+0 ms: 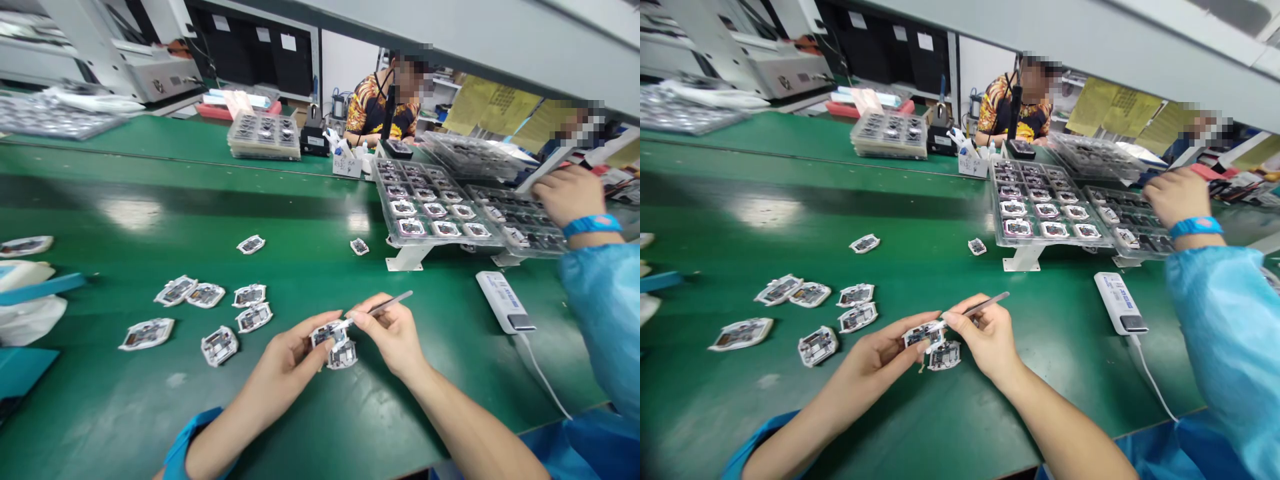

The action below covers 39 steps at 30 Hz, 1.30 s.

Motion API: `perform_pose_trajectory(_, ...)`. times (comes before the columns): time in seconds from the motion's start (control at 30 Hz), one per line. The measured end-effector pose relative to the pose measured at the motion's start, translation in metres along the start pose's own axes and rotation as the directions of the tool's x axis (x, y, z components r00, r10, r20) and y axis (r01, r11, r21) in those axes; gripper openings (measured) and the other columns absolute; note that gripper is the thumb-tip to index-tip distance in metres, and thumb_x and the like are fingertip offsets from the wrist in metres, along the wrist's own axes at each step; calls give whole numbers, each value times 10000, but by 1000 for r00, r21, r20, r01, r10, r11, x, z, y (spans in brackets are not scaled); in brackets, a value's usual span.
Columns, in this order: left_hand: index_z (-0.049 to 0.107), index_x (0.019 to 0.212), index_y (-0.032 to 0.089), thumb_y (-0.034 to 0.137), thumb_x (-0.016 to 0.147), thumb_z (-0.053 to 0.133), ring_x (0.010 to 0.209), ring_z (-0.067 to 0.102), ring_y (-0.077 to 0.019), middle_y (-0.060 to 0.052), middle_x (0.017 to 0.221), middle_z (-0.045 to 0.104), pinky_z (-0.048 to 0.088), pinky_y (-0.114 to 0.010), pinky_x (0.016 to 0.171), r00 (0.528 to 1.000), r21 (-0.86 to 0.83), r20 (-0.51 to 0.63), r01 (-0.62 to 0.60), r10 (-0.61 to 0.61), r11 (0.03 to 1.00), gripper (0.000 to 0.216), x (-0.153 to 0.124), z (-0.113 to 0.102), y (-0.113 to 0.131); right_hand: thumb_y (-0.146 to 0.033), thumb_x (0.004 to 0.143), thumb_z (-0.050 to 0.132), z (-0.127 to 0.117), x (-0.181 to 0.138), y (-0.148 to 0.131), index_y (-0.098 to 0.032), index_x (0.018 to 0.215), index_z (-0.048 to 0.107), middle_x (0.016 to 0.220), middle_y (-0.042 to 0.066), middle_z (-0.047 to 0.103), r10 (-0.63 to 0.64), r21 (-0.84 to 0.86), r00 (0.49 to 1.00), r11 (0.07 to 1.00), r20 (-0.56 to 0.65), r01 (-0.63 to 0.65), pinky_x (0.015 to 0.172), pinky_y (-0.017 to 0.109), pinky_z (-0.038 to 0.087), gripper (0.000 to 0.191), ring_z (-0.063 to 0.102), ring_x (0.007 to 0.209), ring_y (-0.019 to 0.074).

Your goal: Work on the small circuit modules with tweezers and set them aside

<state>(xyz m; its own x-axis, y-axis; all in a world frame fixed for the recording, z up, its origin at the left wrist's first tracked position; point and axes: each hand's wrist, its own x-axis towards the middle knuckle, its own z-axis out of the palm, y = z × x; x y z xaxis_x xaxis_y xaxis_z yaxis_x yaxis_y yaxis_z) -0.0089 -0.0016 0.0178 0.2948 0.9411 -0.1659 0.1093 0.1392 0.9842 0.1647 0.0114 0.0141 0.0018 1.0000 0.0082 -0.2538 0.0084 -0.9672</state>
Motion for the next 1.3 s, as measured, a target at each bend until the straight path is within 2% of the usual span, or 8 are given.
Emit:
perform_pose_trajectory(0.1,640,1189,146,365,789,628,913,656,-269,-50,771,724,526,-323,745,1000,4,5,-12,12,1000,457,-1,-1,1,-296,687,810,0,-1,0,-196,709,670,698,9,724,-20,-2,1000,1000,17,20,652,279,507,174,661,657,155)
perform_pose_trajectory(0.23,681,1133,180,349,769,660,852,653,-262,-46,768,721,510,-307,692,999,-4,-32,-11,11,1000,402,-2,0,4,-296,705,796,0,-2,-1,-201,719,662,713,17,728,-41,-36,998,998,38,42,659,297,519,165,671,678,171)
perform_pose_trajectory(0.43,695,1114,181,360,750,695,658,580,-187,-21,733,696,463,-275,610,996,-92,-68,58,-64,994,406,-2,3,7,-275,769,751,-3,-5,4,-206,754,676,733,22,726,-120,-167,992,978,43,125,652,297,514,103,671,690,174)
perform_pose_trajectory(0.63,670,1021,160,424,750,700,593,491,-132,5,720,631,429,-234,549,986,-213,-137,69,-100,975,380,2,10,3,-268,805,719,0,-10,6,-204,773,695,742,23,722,-156,-244,988,957,18,155,646,285,521,76,682,681,167)
perform_pose_trajectory(0.9,635,953,164,486,770,654,525,440,-125,58,575,498,374,-234,504,980,-149,-184,45,-73,988,372,2,13,-2,-252,832,695,4,-14,5,-216,795,695,790,50,757,-252,-287,964,921,81,265,740,347,545,52,709,767,209)
perform_pose_trajectory(1.03,639,965,173,504,748,672,603,492,-138,32,659,556,420,-234,561,976,-202,-155,120,-153,972,397,2,12,0,-234,836,691,5,-14,4,-219,798,691,809,59,750,-280,-326,953,896,111,301,767,367,535,41,702,793,216)
perform_pose_trajectory(1.17,668,1000,175,495,764,655,728,556,-170,-27,840,632,451,-255,631,969,-291,-121,175,-218,940,398,1,11,0,-228,824,698,2,-11,3,-219,809,684,826,51,719,-292,-290,954,909,71,300,774,354,525,22,681,816,206)
perform_pose_trajectory(1.3,677,1052,159,476,815,609,656,502,-152,-25,780,616,384,-246,563,978,-315,-89,154,-191,937,401,0,9,-6,-236,792,720,2,-8,2,-212,765,678,780,31,682,-237,-244,970,939,62,245,715,318,507,55,649,764,188)
